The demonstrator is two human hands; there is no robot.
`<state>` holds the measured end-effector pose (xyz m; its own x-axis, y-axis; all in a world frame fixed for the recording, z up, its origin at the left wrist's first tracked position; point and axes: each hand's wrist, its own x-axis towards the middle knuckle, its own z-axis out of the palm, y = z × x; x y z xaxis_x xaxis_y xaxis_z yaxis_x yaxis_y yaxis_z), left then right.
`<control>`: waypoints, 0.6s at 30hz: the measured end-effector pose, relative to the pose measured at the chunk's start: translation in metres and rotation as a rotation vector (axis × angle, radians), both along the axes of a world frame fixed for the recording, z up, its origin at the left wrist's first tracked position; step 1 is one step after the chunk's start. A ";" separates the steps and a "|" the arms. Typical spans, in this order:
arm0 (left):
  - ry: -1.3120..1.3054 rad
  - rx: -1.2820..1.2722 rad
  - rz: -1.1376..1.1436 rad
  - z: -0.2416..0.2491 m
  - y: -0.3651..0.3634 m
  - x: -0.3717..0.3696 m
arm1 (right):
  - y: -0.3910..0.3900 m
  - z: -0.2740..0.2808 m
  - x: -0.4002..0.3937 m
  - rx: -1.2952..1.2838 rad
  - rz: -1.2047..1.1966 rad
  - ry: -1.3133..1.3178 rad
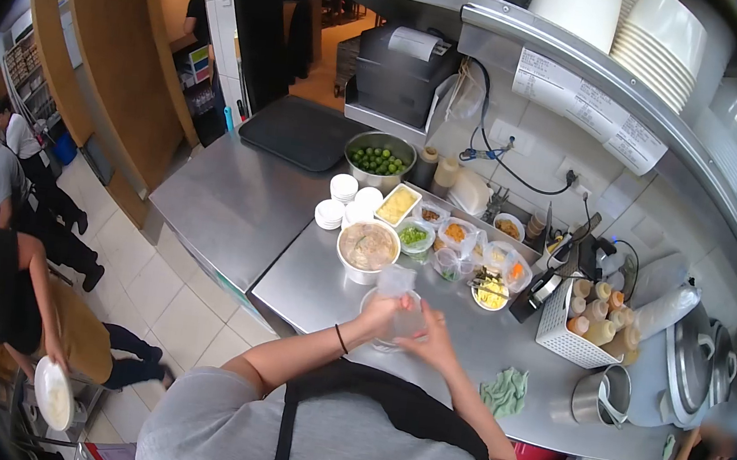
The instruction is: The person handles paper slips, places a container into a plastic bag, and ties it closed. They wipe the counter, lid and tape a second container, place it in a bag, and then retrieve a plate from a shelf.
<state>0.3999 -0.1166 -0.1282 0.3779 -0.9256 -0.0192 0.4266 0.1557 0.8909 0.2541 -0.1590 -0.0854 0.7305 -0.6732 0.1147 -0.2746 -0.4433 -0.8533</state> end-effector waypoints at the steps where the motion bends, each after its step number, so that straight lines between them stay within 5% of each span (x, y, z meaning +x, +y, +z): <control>1: 0.162 -0.038 -0.024 0.021 0.004 -0.007 | 0.001 -0.020 0.008 -0.002 0.001 -0.007; 3: -0.081 -0.037 -0.122 0.040 0.014 -0.015 | 0.005 -0.050 0.026 -0.526 -0.146 -0.028; 5: -0.321 -0.038 -0.224 0.059 0.022 -0.019 | 0.003 -0.052 0.035 -0.466 -0.202 -0.163; 7: -0.659 -0.243 -0.135 0.074 0.034 -0.011 | -0.001 -0.060 0.039 0.052 -0.196 -0.386; 10: -1.016 -0.113 -0.098 0.038 0.037 0.011 | 0.004 -0.016 0.038 0.213 -0.209 -0.319; 13: -1.006 -0.307 -0.080 -0.004 0.012 -0.002 | 0.017 0.012 0.049 0.201 -0.044 -0.453; 16: -1.067 -0.246 -0.030 -0.042 0.001 0.002 | 0.011 -0.001 0.055 -0.016 0.066 -0.423; 18: -1.129 -0.184 0.043 -0.058 -0.008 0.004 | 0.015 0.028 0.042 0.090 0.105 -0.400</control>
<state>0.4035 -0.1245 -0.1861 0.1244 -0.8653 0.4856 -0.6116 0.3185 0.7242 0.2961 -0.1439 -0.0575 0.7054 -0.6182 0.3469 0.1285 -0.3697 -0.9202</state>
